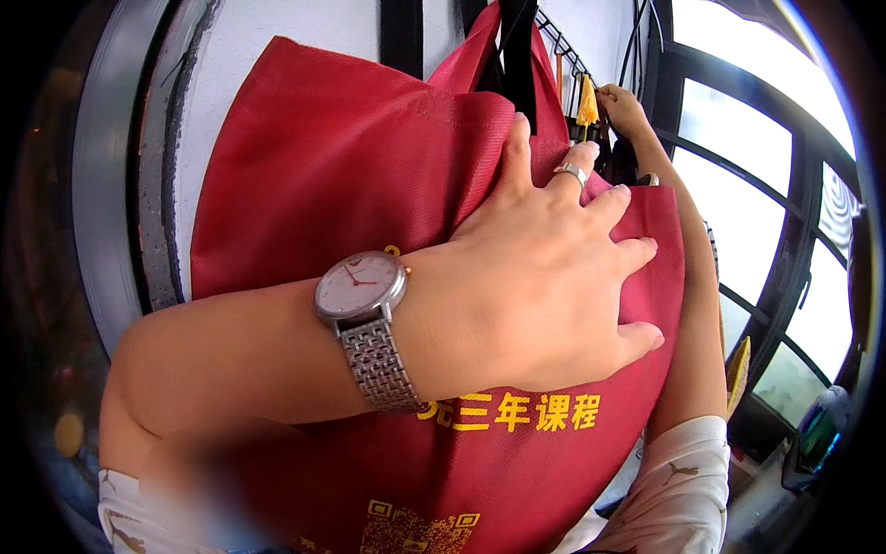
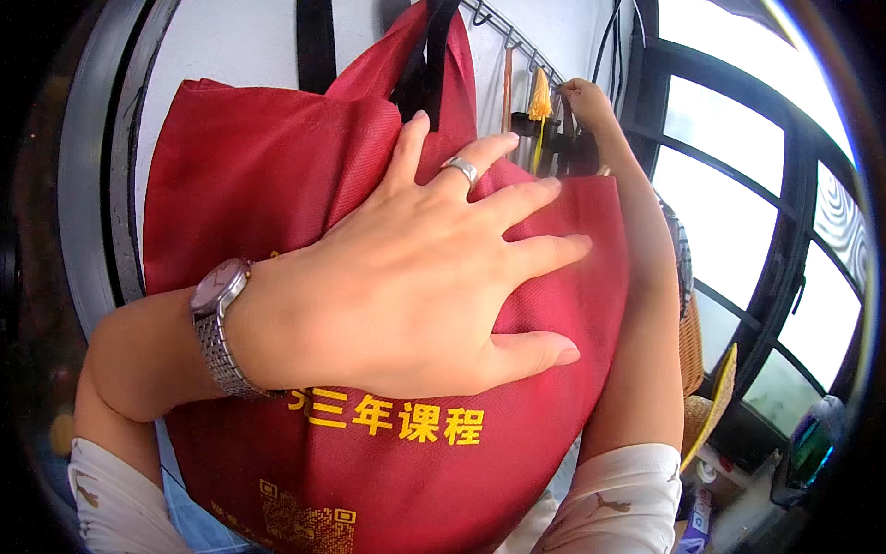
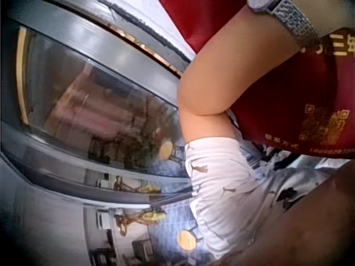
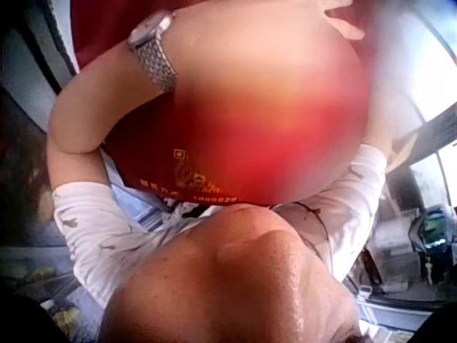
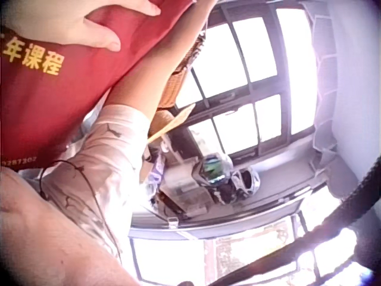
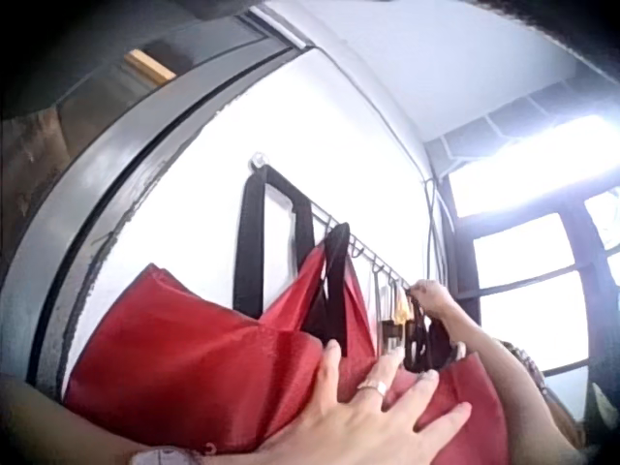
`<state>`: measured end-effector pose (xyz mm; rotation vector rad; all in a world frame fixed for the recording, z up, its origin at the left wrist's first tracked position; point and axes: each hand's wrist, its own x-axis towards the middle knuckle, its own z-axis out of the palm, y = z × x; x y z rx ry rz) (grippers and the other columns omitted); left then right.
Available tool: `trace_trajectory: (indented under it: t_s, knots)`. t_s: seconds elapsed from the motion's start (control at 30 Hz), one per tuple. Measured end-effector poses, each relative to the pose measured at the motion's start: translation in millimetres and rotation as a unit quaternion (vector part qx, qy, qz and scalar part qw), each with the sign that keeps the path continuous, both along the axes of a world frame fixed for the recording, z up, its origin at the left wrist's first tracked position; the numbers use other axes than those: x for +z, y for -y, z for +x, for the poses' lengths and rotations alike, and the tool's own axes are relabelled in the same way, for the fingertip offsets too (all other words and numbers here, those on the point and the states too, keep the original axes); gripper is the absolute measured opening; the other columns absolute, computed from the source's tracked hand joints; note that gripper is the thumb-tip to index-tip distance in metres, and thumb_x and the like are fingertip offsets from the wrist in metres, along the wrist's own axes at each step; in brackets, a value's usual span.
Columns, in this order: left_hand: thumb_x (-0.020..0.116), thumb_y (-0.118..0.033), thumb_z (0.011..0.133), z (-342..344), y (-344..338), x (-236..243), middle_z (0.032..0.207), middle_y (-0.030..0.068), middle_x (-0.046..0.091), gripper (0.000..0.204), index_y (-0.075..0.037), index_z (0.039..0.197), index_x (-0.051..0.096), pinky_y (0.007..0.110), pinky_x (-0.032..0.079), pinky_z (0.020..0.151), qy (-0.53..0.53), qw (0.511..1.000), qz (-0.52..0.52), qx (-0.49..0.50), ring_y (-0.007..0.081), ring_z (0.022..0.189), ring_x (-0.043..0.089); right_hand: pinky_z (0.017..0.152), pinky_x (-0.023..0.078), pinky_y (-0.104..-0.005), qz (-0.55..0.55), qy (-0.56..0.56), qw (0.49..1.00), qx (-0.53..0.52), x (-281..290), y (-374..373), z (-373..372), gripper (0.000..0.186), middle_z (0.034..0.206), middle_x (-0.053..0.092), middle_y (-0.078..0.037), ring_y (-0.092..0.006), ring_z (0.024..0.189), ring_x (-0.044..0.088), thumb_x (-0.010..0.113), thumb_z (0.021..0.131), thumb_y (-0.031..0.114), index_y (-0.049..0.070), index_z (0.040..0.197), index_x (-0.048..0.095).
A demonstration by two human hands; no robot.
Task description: The person organizes various household items on a balcony, places a glass jar into an upper cabinet, removes paper wrapping from objects inside a cardboard box, and carries the box outside.
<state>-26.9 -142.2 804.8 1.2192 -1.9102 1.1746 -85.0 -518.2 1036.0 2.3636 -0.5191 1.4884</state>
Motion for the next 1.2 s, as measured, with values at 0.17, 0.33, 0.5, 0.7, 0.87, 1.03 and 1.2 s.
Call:
trace_trajectory:
  t_s: [0.17, 0.33, 0.5, 0.7, 0.87, 1.03, 1.2]
  knots:
    - [0.051, -0.051, 0.084, -5.6, 3.4, -2.5, 0.136, 0.0212, 0.046, 0.058, -0.011, 0.127, 0.057, 0.069, 0.012, 0.105, 0.006, 1.000, -0.004, -0.023, 0.0434, 0.132, 0.031, 0.065, 0.049, -0.0360, 0.194, -0.105, 0.975, -0.031, -18.6, 6.3, -27.6, 0.026, 0.078, 0.068, -0.016, -0.0252, 0.071, 0.064, 0.067, 0.075, 0.017, -0.005, 0.088, 0.066]
    - [0.056, -0.057, 0.082, -3.5, 0.6, -3.7, 0.142, 0.0162, 0.041, 0.062, -0.020, 0.132, 0.053, 0.066, 0.008, 0.107, 0.011, 0.999, 0.007, 0.030, 0.0406, 0.136, 0.026, 0.072, 0.049, -0.0373, 0.211, -0.233, 0.944, -0.101, -73.9, -10.8, -48.4, 0.026, 0.084, 0.069, -0.014, -0.0260, 0.079, 0.063, 0.066, 0.076, 0.017, -0.001, 0.095, 0.066]
    - [0.048, -0.058, 0.087, -7.9, 8.3, -8.5, 0.147, 0.0096, 0.037, 0.057, -0.026, 0.134, 0.050, 0.064, 0.006, 0.109, 0.061, 0.995, -0.027, 0.072, 0.0357, 0.139, 0.023, 0.079, 0.049, -0.0385, 0.181, -0.329, 0.905, -0.200, -105.3, -48.0, -123.0, 0.027, 0.089, 0.069, -0.012, -0.0268, 0.088, 0.063, 0.066, 0.077, 0.017, 0.004, 0.101, 0.067]
    - [0.049, -0.050, 0.089, -62.5, -42.3, -24.1, 0.148, 0.0140, 0.031, 0.061, -0.014, 0.138, 0.043, 0.055, 0.009, 0.113, 0.020, 0.987, 0.051, 0.149, 0.0311, 0.140, 0.020, 0.087, 0.048, -0.0400, 0.013, -0.465, 0.854, -0.234, -121.3, -135.7, -190.9, 0.031, 0.096, 0.070, -0.010, -0.0277, 0.098, 0.063, 0.065, 0.079, 0.018, 0.009, 0.109, 0.067]
    - [0.054, -0.049, 0.087, -93.8, -83.4, -68.1, 0.149, 0.0184, 0.027, 0.064, -0.014, 0.140, 0.041, 0.051, 0.009, 0.115, 0.006, 0.976, 0.070, 0.206, 0.0350, 0.141, 0.016, 0.097, 0.042, -0.0390, -0.067, -0.202, 0.962, -0.173, -217.6, -214.9, -291.4, 0.043, 0.117, 0.061, -0.019, -0.0343, 0.112, 0.055, 0.066, 0.082, 0.026, 0.003, 0.118, 0.061]
    - [0.074, -0.031, 0.071, -122.6, -102.8, -144.7, 0.141, 0.0079, 0.043, 0.062, -0.027, 0.130, 0.054, 0.065, 0.017, 0.107, 0.084, 0.990, 0.113, 0.029, 0.0330, 0.137, 0.027, 0.065, 0.052, -0.0322, -0.328, -0.073, 0.881, -0.332, -338.7, -209.6, -404.0, 0.068, 0.089, 0.062, -0.016, -0.0234, 0.077, 0.063, 0.076, 0.076, 0.041, -0.009, 0.114, 0.051]
    - [0.078, -0.023, 0.063, -183.7, -158.1, -203.3, 0.123, 0.0057, 0.059, 0.046, -0.016, 0.107, 0.067, 0.059, 0.030, 0.103, -0.039, 0.930, 0.292, -0.222, 0.0325, 0.125, 0.046, 0.106, 0.035, -0.0359, 0.463, 0.192, 0.851, -0.157, -448.0, -147.2, -432.0, 0.140, 0.141, 0.031, -0.032, -0.0390, 0.130, 0.036, 0.088, 0.052, 0.045, -0.009, 0.143, -0.002]
